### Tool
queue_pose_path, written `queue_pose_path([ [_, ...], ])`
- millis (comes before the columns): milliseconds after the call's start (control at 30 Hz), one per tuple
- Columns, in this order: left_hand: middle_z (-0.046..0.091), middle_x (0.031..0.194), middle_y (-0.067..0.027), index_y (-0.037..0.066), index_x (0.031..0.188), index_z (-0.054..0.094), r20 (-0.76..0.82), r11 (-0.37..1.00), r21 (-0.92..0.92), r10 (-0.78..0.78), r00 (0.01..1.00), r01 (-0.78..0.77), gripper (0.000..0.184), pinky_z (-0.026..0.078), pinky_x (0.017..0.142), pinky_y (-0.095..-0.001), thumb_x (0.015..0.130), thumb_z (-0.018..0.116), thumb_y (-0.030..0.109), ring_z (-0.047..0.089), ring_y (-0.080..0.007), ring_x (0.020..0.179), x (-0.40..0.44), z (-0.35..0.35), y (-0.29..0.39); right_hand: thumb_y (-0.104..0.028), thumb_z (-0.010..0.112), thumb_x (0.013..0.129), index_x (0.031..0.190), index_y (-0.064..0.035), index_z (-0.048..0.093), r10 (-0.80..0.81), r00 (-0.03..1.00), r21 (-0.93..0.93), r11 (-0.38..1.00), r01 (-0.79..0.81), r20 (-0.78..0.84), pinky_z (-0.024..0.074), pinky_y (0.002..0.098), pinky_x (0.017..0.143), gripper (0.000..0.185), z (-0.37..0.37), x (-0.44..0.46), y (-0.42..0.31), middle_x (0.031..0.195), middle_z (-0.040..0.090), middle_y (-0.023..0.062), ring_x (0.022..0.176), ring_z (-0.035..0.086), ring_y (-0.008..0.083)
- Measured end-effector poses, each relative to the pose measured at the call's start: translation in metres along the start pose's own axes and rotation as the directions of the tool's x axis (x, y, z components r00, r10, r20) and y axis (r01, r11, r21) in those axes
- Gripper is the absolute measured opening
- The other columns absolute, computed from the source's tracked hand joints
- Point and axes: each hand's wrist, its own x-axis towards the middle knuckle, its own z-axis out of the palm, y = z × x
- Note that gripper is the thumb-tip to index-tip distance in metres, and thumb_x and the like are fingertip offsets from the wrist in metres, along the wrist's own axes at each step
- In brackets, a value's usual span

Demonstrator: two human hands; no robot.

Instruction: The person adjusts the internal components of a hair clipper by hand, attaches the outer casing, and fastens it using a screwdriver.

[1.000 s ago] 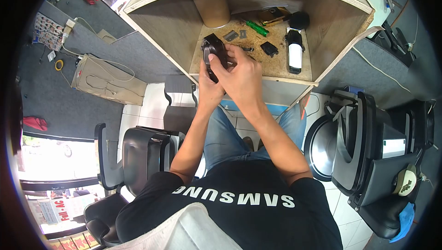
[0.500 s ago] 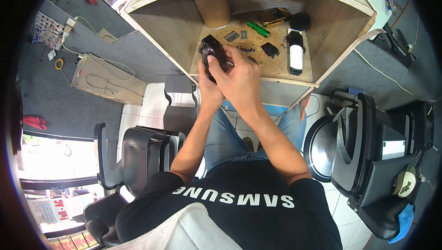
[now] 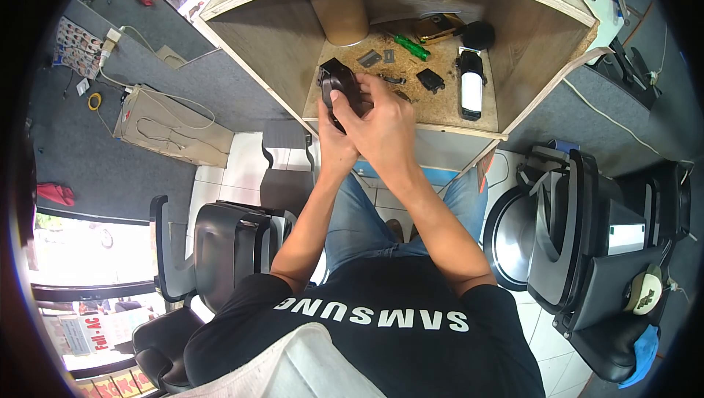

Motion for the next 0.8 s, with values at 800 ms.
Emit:
queue_pose_path([
  [800, 0.065, 0.126, -0.0106, 0.002, 0.145, 0.042, 0.022, 0.998, -0.055, -0.035, 0.999, 0.036, 0.070, 0.054, 0.100, -0.0332, 0.087, 0.082, 0.004, 0.065, -0.0186, 0.115, -0.0035, -0.0081, -0.0022, -0.036, 0.082, 0.091, 0.115, 0.0059, 0.075, -0.037, 0.999, -0.125, 0.991, 0.041, 0.033, 0.0620, 0.0390, 0.072, 0.048, -0.0013, -0.0039, 0.0042, 0.091, 0.079, 0.0215, 0.081, 0.080, 0.0321],
])
